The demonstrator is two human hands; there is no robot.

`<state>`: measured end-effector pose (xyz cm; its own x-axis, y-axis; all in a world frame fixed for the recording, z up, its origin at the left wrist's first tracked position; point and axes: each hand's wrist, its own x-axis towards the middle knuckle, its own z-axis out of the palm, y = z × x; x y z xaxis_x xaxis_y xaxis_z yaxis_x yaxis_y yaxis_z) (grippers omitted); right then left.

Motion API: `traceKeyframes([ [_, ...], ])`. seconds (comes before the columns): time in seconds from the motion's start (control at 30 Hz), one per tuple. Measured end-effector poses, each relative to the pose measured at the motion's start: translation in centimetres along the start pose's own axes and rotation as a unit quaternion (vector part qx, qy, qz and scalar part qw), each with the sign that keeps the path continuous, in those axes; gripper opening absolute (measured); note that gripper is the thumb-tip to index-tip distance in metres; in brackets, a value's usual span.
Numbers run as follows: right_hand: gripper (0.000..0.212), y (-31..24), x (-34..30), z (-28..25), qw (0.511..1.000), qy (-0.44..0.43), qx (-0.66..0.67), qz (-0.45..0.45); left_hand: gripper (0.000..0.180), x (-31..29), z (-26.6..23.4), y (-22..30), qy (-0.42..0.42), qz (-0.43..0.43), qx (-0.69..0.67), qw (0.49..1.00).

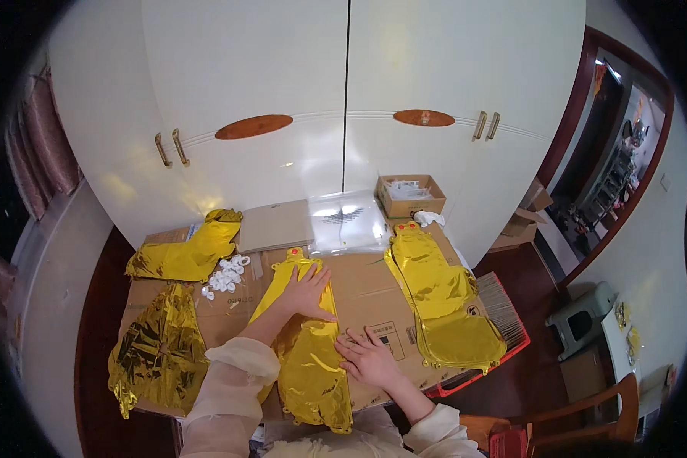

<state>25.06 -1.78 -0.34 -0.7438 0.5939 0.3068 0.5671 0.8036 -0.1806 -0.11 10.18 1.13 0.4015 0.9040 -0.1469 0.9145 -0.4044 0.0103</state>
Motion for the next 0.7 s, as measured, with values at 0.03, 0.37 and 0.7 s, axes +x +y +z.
traceKeyframes([
  [0.03, 0.044, 0.0, 0.0, 0.1, 1.0, 0.0, -0.001, -0.003, 0.135, 0.0, 0.1, 0.0, -0.003, -0.003, 0.0, 1.0],
  [0.37, 0.038, 6.1, 6.3, -0.8, 0.998, 0.054, 0.026, -0.01, 0.142, 0.5, 0.2, 0.3, -0.028, -0.02, -0.012, 0.999],
  [0.7, 0.054, 9.7, 11.0, 1.5, 0.988, -0.098, -0.047, -0.112, 0.143, 0.2, 0.2, 0.3, -0.03, -0.02, -0.024, 0.999],
])
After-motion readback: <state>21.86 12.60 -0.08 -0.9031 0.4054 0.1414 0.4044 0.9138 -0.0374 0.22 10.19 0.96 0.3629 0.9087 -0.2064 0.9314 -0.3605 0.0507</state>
